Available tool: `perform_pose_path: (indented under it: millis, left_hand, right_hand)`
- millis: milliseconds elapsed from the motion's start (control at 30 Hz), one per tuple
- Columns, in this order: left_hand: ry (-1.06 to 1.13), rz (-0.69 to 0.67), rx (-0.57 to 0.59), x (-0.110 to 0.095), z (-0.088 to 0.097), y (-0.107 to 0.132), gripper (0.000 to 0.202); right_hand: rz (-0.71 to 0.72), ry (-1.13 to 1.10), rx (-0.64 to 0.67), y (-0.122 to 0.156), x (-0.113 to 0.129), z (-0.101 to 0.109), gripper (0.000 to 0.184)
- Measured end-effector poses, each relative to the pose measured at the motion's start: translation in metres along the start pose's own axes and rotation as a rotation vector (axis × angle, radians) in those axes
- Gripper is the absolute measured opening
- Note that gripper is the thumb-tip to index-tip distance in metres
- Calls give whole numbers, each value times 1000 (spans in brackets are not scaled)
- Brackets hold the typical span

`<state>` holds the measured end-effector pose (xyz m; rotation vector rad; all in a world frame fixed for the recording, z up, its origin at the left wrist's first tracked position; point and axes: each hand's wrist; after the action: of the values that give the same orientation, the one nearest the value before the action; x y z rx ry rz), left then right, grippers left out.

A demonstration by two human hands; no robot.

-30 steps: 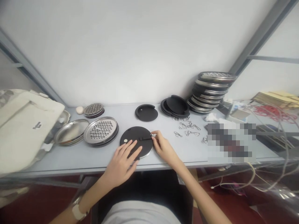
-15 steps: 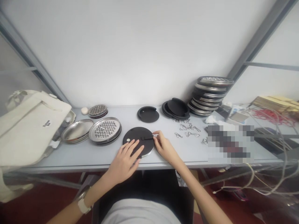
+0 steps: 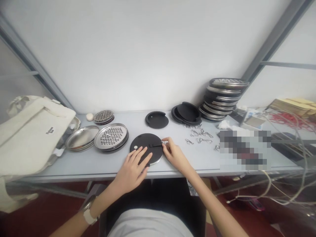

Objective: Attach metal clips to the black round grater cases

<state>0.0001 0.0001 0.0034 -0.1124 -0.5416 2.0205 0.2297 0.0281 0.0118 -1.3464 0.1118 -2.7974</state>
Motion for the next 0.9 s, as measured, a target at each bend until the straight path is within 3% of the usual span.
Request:
perform_pose_path:
  millis: [900]
  left_hand:
    - [-21,-8,7,0,-1,0,51]
  right_hand:
    - [0,-5,-14,-1,-2,-1,24]
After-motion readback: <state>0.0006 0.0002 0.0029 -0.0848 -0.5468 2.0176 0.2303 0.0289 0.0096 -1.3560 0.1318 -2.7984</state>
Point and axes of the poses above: each hand's wrist, its own y-axis away from the middle knuckle, its own z-axis out of the back of the hand, x = y × z, and after that the axes turned 14 degrees about -z, right-handed
